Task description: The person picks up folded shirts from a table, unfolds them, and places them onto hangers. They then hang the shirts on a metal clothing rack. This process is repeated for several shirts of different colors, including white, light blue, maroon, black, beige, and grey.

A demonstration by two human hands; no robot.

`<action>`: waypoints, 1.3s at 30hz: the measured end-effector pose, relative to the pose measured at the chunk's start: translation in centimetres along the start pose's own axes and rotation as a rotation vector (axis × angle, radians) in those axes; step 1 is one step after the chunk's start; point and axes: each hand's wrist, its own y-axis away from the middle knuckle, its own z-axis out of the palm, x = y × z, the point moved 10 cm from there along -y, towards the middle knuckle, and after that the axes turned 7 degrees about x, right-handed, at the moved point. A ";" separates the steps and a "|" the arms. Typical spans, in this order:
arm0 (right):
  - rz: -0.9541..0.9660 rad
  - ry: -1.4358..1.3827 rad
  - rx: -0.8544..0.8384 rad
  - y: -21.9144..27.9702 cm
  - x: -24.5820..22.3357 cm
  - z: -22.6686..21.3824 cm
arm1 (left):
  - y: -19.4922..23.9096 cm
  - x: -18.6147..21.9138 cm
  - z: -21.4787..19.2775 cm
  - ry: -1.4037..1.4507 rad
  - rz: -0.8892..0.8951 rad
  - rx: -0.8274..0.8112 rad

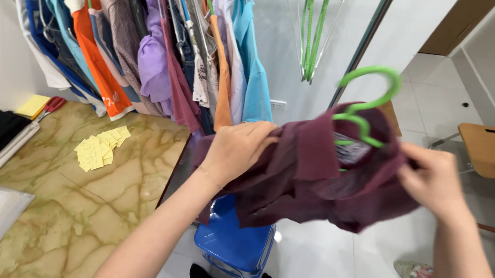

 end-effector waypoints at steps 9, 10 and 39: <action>0.369 0.043 0.129 6.8 14.9 -6.8 | 11.8 -13.8 10.0 0.201 -0.717 -0.417; 0.361 0.040 0.135 7.1 14.8 -6.3 | 13.1 -14.2 11.6 0.196 -0.713 -0.408; 0.361 -0.420 0.194 -21.1 -4.8 27.9 | 7.3 -30.2 29.2 0.686 -1.224 -0.374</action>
